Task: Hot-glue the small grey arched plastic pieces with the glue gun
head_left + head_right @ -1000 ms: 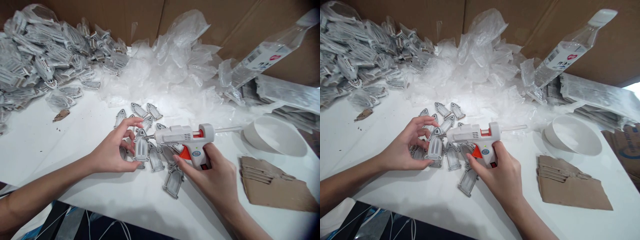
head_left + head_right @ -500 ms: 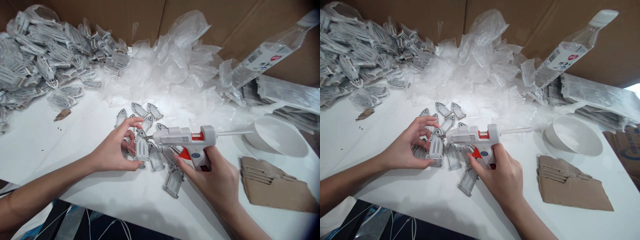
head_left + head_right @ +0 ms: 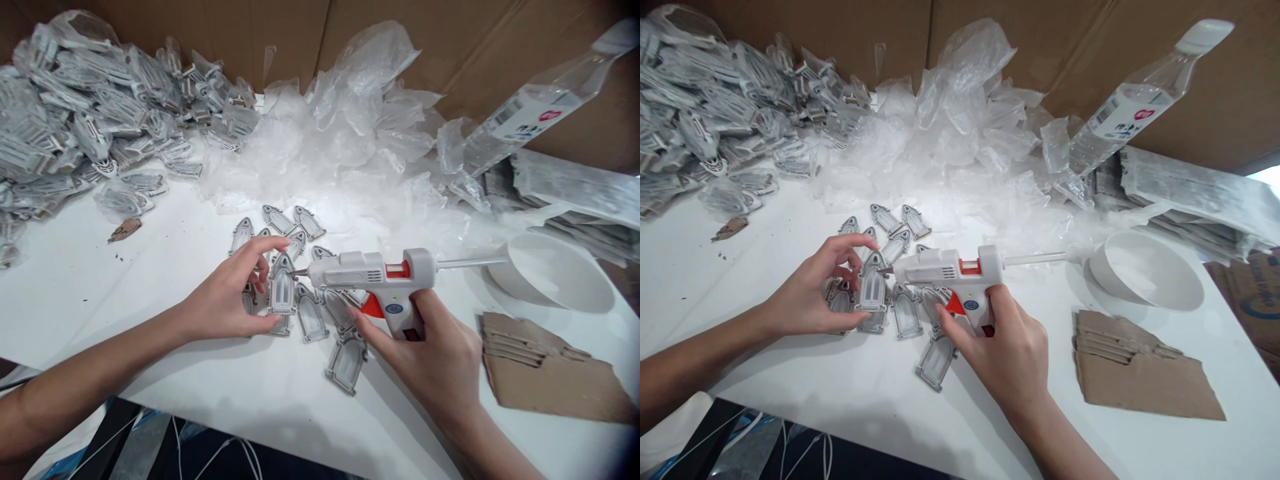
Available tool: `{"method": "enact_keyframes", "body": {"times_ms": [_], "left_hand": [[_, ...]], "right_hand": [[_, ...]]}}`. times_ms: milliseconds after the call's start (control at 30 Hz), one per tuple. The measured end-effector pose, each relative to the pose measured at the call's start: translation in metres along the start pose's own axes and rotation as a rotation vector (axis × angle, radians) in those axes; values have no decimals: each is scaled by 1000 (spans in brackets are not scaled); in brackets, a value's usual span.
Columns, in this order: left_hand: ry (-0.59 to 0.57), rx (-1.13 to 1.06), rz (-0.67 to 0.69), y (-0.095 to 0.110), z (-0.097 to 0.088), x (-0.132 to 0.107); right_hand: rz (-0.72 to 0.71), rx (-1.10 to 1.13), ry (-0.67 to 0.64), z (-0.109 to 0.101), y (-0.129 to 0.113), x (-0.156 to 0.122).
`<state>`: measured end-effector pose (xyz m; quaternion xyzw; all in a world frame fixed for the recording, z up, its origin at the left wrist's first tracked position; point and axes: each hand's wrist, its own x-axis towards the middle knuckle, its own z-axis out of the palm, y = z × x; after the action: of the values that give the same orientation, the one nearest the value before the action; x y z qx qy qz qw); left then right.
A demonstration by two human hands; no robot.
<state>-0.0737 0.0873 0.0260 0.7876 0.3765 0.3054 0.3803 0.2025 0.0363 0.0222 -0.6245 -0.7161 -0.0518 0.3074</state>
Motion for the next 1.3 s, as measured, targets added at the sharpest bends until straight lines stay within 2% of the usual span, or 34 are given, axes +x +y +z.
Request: {"method": "enact_keyframes", "body": {"times_ms": [233,467,667,767,867,933,1067,1167,1233,1300], "left_hand": [[5,33,15,-2,-1,0],[25,61,-25,-6,-2,1],[97,141,-104,-8,-7,5],[201,175,-86,-12,-20,11],[258,217,-101,-15,-47,18],[199,260,-202,-15,-69,21],[-42,317,-383,-19,-100,20],[-153,335,-436,-32,-104,16],[-174,347,-447,-41,-104,14],[-151,372,-440,-40,-106,12]], "right_hand": [[2,-2,32,0,1,2],[23,61,-17,0,1,2],[167,209,-99,-5,2,8],[229,263,-115,-6,3,11],[266,303,-129,-5,5,14],[285,318,-138,-4,5,15],[309,349,-155,-4,4,17],[297,360,-144,-5,3,18],[283,353,-138,-6,3,17],[269,346,-134,-6,3,17]]}}
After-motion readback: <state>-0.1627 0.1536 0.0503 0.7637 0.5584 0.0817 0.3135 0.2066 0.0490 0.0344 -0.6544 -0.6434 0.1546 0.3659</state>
